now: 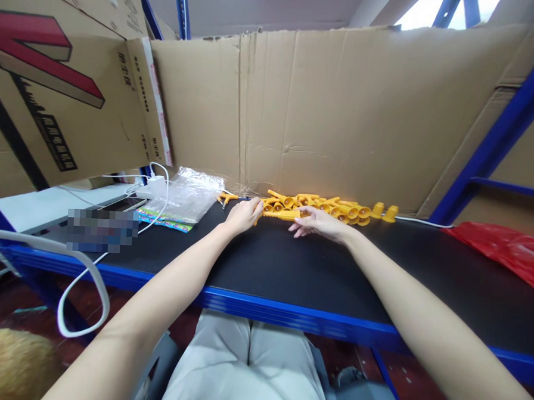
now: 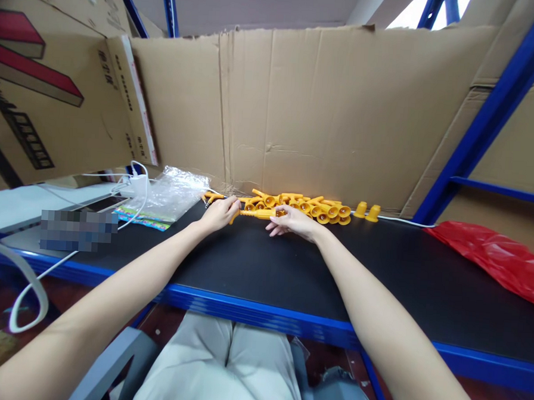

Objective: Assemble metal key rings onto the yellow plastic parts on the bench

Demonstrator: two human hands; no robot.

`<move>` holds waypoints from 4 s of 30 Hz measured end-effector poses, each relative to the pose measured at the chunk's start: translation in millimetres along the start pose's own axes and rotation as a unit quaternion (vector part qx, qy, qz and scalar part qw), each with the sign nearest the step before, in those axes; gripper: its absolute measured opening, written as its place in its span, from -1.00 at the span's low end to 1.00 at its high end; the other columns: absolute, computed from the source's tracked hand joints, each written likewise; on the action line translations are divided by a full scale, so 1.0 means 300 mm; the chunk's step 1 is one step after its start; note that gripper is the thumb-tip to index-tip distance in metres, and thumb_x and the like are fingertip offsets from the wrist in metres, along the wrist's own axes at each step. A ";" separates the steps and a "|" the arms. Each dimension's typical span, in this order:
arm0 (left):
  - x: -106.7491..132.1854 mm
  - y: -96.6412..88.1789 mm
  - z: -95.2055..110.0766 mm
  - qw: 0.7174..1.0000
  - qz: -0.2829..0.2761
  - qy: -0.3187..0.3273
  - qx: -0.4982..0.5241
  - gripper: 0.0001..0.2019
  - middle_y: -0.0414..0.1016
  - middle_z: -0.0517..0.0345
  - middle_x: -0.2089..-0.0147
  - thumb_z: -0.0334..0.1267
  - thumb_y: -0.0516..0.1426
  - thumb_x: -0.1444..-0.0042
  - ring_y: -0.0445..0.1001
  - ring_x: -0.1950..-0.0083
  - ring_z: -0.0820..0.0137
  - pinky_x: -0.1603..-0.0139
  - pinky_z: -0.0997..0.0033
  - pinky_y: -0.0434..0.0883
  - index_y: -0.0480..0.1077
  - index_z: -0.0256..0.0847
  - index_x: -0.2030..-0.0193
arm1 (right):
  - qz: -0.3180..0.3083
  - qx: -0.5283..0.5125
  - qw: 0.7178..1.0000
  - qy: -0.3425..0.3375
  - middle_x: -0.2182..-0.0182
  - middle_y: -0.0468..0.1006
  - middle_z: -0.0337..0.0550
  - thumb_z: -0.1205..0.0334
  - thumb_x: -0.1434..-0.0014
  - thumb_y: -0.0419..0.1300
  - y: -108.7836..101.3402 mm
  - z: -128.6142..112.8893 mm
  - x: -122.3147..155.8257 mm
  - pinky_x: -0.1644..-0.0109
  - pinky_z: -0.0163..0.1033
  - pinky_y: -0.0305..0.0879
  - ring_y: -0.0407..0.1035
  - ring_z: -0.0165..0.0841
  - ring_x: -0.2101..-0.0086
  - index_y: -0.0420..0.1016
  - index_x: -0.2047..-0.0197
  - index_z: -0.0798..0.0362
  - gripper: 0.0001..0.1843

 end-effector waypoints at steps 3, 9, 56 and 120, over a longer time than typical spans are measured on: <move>0.006 -0.005 0.008 1.000 0.004 -0.007 0.003 -0.69 0.50 0.08 0.34 -0.13 -0.18 -0.23 0.47 0.23 0.30 0.20 0.41 0.28 0.33 -0.16 0.29 | -0.006 0.003 1.000 0.004 0.38 0.58 0.00 0.11 -0.16 0.16 0.008 -0.006 0.002 0.34 -0.30 0.42 0.48 -0.40 0.48 0.26 0.16 0.14 -0.71; 0.007 -0.010 0.010 1.000 0.012 -0.018 0.015 -0.70 0.50 0.08 0.34 -0.14 -0.17 -0.23 0.47 0.23 0.31 0.19 0.41 0.29 0.33 -0.16 0.28 | 0.027 0.025 0.999 0.034 0.56 0.54 0.05 -0.18 -0.18 -0.04 0.032 -0.015 -0.002 0.58 -0.34 0.32 0.39 -0.40 0.66 0.35 0.40 0.19 -0.46; 0.034 -0.012 0.035 0.997 0.028 -0.005 -0.073 -0.70 0.52 0.07 0.28 -0.14 -0.20 -0.26 0.48 0.23 0.28 0.27 0.41 0.26 0.30 -0.15 0.23 | 0.046 -0.125 0.982 0.137 0.72 0.44 -0.09 -0.10 -0.20 -0.01 0.080 -0.012 -0.012 0.84 -0.47 -0.07 0.07 -0.59 0.86 0.30 0.45 0.15 -0.54; -0.036 0.041 -0.142 0.992 -0.034 -0.121 -0.011 -0.76 0.48 0.05 0.16 -0.25 0.01 -0.03 0.42 0.10 0.29 0.09 0.37 0.35 0.39 -0.20 0.19 | 0.087 0.660 0.739 0.105 -0.02 0.42 -0.02 -0.11 -0.12 0.08 -0.367 -0.421 -0.178 -0.06 -0.07 0.17 0.30 -0.19 0.01 0.43 -0.04 0.13 -0.43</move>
Point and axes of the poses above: each hand's wrist, its own x-axis away from the middle knuckle, its own y-axis out of the palm, z = x × y, the point moved 2 cm from there along -x, towards the middle knuckle
